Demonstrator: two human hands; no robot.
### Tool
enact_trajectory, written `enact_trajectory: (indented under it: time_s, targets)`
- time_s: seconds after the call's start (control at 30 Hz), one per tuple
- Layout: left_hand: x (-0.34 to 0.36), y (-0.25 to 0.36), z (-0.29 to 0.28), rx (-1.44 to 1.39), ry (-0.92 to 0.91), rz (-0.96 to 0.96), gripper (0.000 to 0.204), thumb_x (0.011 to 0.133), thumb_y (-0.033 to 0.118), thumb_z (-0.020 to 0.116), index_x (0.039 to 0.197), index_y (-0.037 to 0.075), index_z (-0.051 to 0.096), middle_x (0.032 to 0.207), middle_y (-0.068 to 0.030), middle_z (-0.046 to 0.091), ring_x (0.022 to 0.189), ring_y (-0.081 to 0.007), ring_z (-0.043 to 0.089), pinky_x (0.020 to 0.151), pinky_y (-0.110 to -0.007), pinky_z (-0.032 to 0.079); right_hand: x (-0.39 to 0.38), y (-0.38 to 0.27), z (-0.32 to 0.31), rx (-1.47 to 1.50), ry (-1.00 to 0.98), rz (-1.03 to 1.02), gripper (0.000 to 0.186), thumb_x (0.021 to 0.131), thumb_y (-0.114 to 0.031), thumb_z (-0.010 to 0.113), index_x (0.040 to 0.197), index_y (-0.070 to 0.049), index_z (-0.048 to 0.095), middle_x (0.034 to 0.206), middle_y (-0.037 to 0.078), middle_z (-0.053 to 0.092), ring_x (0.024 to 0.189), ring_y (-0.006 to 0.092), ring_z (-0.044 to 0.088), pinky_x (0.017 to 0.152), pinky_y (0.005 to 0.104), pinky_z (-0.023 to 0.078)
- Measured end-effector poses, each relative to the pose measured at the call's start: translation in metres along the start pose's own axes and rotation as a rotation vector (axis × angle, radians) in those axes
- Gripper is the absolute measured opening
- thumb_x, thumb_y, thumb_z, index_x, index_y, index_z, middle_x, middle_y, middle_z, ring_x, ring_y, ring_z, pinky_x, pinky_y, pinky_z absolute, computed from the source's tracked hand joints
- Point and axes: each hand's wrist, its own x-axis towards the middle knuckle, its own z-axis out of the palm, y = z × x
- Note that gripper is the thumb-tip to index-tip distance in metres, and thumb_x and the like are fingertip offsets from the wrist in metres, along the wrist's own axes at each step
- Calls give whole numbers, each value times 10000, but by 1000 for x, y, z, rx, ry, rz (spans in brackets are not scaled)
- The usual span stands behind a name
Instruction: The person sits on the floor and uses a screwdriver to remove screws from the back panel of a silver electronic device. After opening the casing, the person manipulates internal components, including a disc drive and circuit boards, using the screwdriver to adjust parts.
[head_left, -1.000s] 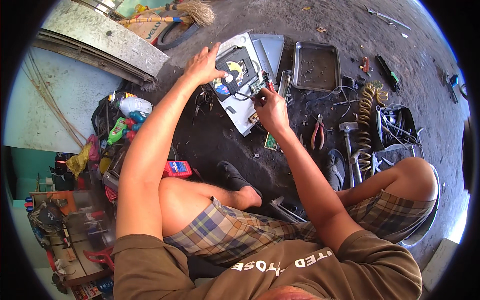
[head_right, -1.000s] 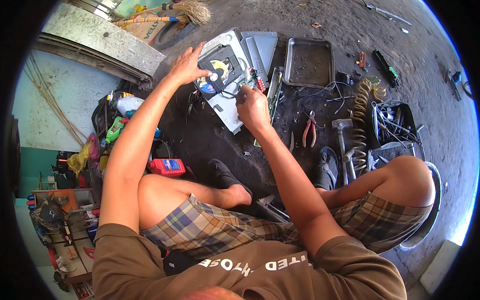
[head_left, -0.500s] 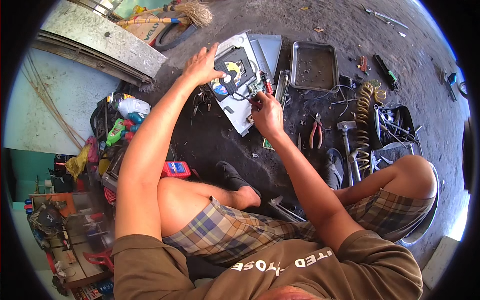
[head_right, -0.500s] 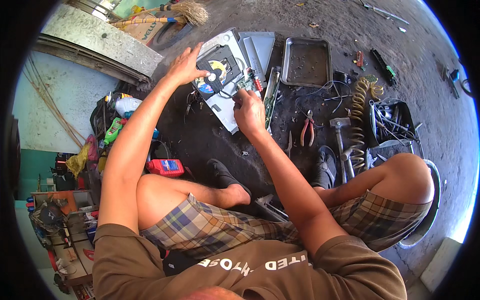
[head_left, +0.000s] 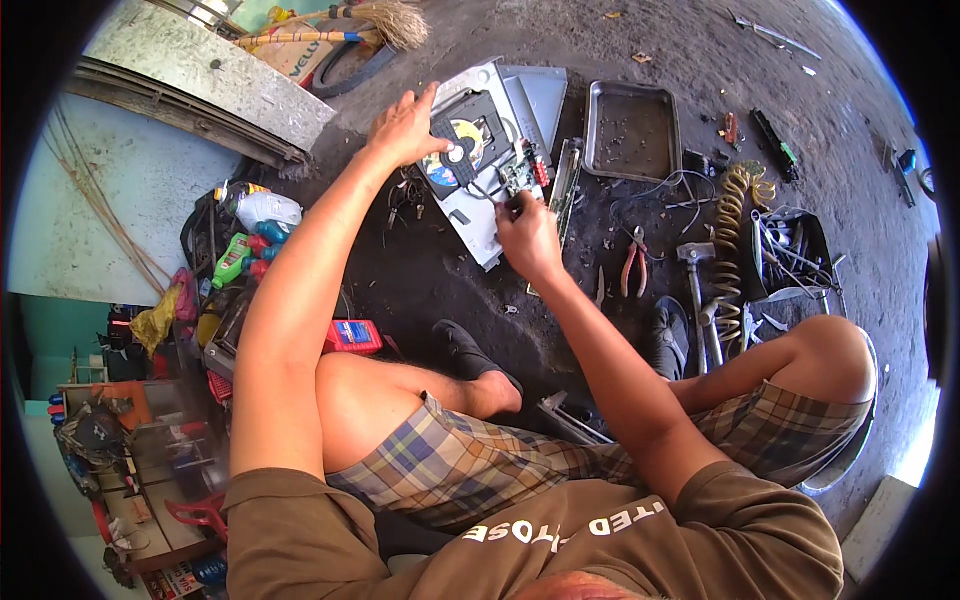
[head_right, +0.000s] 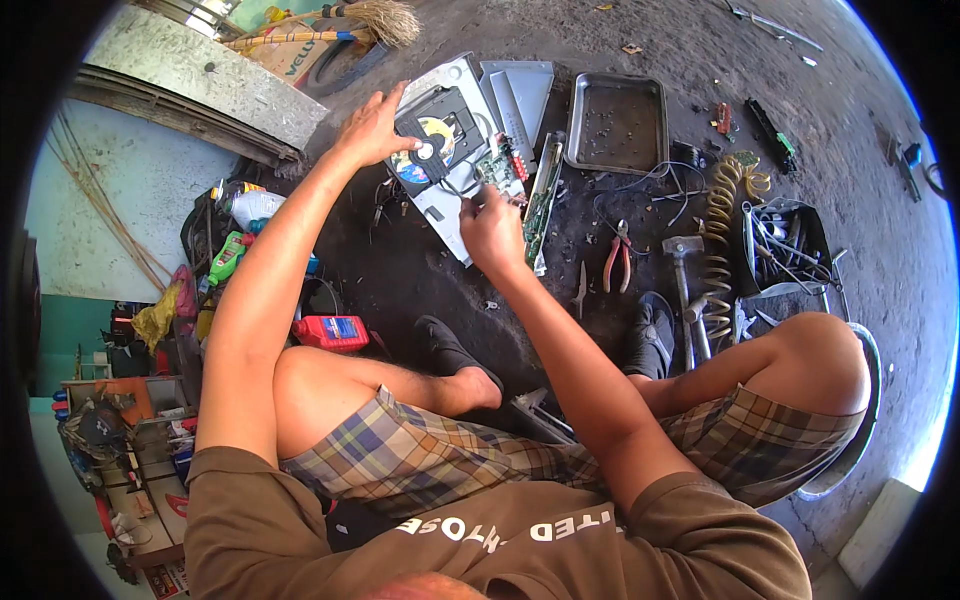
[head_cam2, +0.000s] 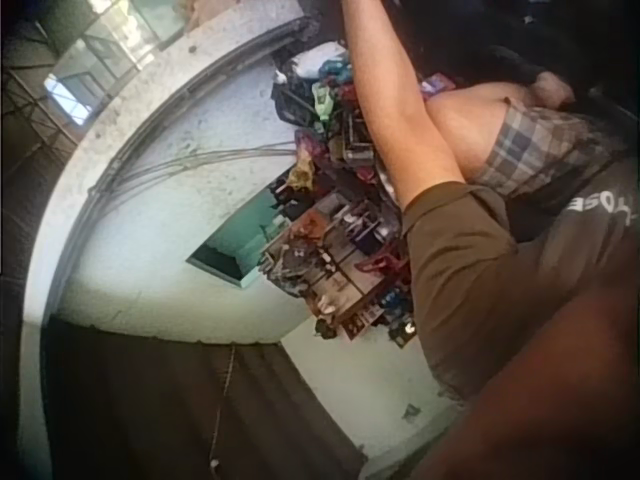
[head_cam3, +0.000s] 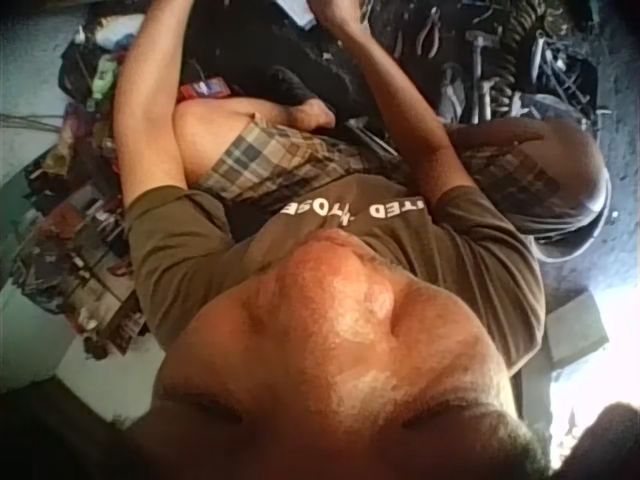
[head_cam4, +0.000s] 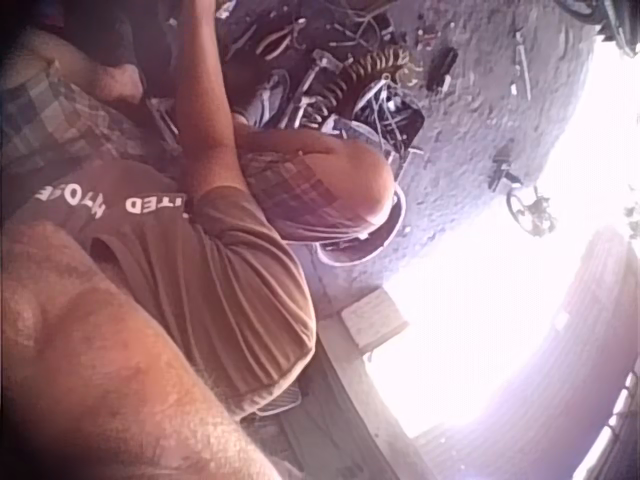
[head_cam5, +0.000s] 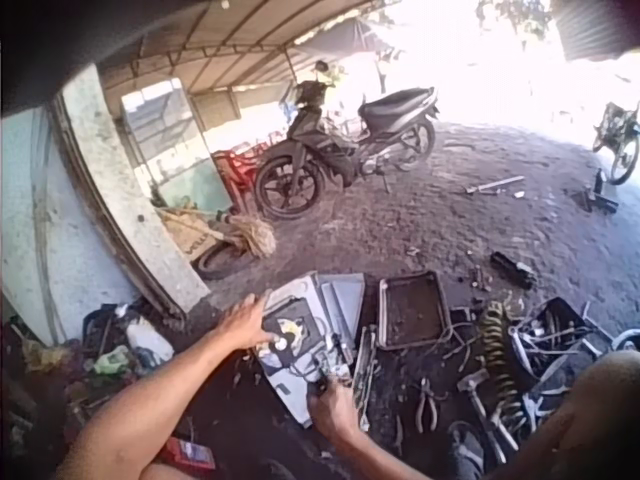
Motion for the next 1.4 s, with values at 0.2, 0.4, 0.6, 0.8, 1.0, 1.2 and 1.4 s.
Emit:
enact_trajectory:
  time_s: [0.2, 0.4, 0.6, 0.8, 1.0, 1.2, 1.4]
  targets:
    - [0, 0, -1, -9, -9, -13, 1230, 773, 463, 961, 1738, 143, 269, 1528, -292, 551, 1421, -475, 571, 1161, -551, 487, -10, 7, 15, -258, 72, -339, 172, 941, -129, 710, 1040, -6, 642, 955, 282, 718, 898, 499, 722, 823, 579, 568]
    - [3, 4, 2, 1, 30, 3, 1229, 763, 439, 966, 1736, 151, 273, 1489, -283, 577, 1395, -476, 588, 1144, -553, 496, -10, 4, 12, -241, 76, -301, 178, 938, -135, 702, 1041, -2, 643, 975, 295, 724, 918, 509, 730, 832, 589, 573]
    - [5, 2, 6, -7, 32, 25, 1221, 751, 446, 963, 1730, 149, 296, 1507, -303, 566, 1385, -481, 599, 1139, -550, 507, 11, 12, 7, 269, 83, 253, 468, 930, -205, 795, 1313, 56, 723, 1111, 369, 753, 1029, 503, 760, 936, 534, 586]
    - [5, -15, 7, 57, 54, 14, 1210, 759, 494, 953, 1726, 151, 313, 1540, -288, 563, 1400, -462, 597, 1150, -544, 502, 9, 47, -11, 45, 117, -232, 202, 946, -184, 779, 1053, -29, 708, 1068, 226, 754, 976, 453, 726, 862, 527, 568]
    - [10, -2, 8, 34, 35, 10, 1219, 755, 501, 957, 1727, 160, 305, 1559, -275, 552, 1409, -466, 591, 1153, -550, 501, 23, 194, -75, -261, 606, 79, 343, 1042, -364, 687, 1049, -23, 726, 1036, 246, 751, 989, 445, 723, 888, 535, 560]
    - [9, -17, 13, 24, 51, 5, 1215, 764, 493, 959, 1730, 184, 289, 1551, -274, 553, 1394, -478, 601, 1145, -551, 513, -12, 231, -85, -785, 660, 182, 384, 979, -368, 760, 1270, -135, 671, 1316, 145, 618, 1281, 346, 578, 975, 522, 486]
    - [5, -5, 9, 21, 40, 12, 1223, 755, 503, 955, 1730, 163, 300, 1498, -259, 587, 1386, -452, 601, 1149, -536, 499, -56, 245, -41, -653, 24, 464, 347, 909, -310, 860, 1068, -15, 767, 1118, 227, 793, 1080, 432, 772, 937, 518, 631]
